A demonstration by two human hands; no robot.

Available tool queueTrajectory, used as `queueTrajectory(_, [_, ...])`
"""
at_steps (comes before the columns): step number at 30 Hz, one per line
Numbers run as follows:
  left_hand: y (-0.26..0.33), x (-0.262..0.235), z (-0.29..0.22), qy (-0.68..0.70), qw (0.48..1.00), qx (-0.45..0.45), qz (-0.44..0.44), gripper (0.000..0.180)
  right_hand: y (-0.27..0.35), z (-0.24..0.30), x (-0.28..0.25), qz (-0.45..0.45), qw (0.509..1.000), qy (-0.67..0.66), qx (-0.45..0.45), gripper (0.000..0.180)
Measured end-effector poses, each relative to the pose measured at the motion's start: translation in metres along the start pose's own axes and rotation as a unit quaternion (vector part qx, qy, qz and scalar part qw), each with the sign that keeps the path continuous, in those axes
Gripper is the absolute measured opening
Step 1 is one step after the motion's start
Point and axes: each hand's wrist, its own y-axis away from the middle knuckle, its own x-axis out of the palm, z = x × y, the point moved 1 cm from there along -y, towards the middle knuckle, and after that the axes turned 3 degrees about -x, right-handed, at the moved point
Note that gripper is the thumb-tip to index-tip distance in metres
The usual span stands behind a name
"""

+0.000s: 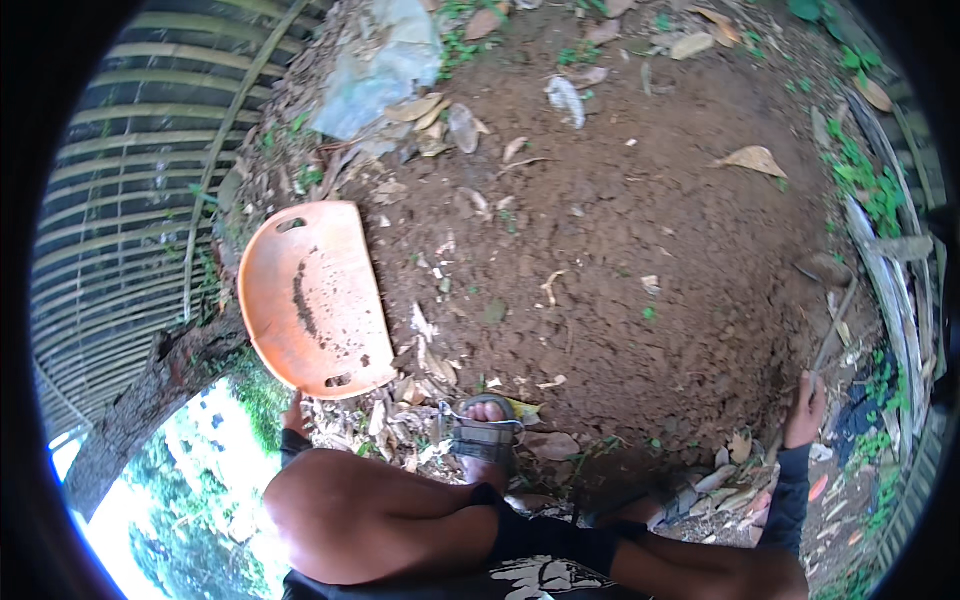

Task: The person uses a small hand hoe to break up and loosen soil in a garden bed. They repeatedly strike and scrape the ground, then gather loose soil into an orange basin with their hands.

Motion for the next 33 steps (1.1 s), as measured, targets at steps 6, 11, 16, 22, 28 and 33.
queueTrajectory(6, [-0.072,0.012,0.027,0.318,0.927,-0.054,0.194,0.049,0.005,-0.011,0.001,0.106,0.994,-0.019,0.011,0.025])
queueTrajectory(11, [-0.031,0.01,0.026,0.402,0.895,0.006,0.196,0.06,0.009,-0.02,0.011,0.01,0.997,-0.052,0.063,0.032])
queueTrajectory(16, [0.099,0.049,-0.011,0.383,0.895,0.064,0.222,0.065,-0.021,-0.031,-0.02,0.055,0.996,0.031,-0.07,0.023])
queueTrajectory(22, [0.185,0.114,-0.04,0.309,0.903,0.057,0.293,0.058,-0.056,-0.051,-0.083,0.002,0.964,0.232,-0.13,0.035])
queueTrajectory(28, [0.205,0.157,-0.052,0.317,0.904,0.091,0.272,0.065,-0.066,-0.061,-0.099,-0.037,0.917,0.379,-0.116,0.047])
queueTrajectory(33, [0.187,0.123,-0.053,0.35,0.905,0.1,0.218,0.065,-0.079,-0.031,-0.099,0.016,0.858,0.473,-0.198,0.05])
